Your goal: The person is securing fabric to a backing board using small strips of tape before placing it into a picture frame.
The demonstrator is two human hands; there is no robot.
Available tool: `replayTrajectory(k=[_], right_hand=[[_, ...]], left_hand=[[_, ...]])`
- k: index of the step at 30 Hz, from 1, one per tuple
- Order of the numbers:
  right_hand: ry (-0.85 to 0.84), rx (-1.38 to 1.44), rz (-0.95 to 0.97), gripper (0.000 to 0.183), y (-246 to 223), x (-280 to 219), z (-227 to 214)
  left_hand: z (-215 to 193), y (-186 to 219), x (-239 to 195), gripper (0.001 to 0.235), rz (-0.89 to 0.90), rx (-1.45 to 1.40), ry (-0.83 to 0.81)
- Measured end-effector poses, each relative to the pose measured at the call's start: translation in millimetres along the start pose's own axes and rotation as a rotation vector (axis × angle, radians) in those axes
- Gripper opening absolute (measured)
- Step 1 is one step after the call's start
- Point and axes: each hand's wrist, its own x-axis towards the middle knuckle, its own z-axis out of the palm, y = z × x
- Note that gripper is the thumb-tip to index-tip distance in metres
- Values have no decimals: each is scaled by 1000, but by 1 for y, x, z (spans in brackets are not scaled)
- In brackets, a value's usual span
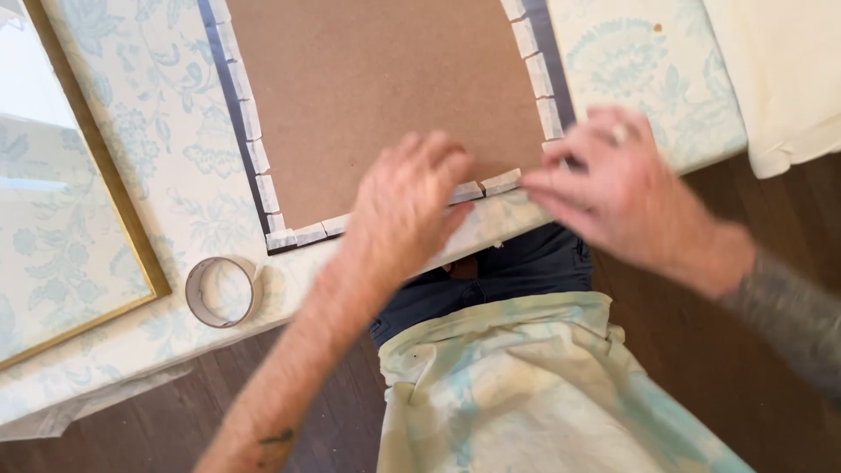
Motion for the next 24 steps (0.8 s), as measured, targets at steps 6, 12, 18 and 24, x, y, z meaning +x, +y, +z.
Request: replayTrajectory(k=[6, 12, 18, 24], right_hand=[[11, -341, -44, 55, -29, -6, 19], [5, -200, 68, 54, -22, -10, 14], [-15, -144, 145, 44, -14, -11, 9], [112, 80, 279, 30, -9, -18, -8]], left_hand=[[28, 40, -32, 63, -41, 116, 146], [36, 41, -41, 67, -33, 87, 192], [41, 44, -45, 72, -44, 86, 199], [14, 47, -47, 55, -150, -289, 265]])
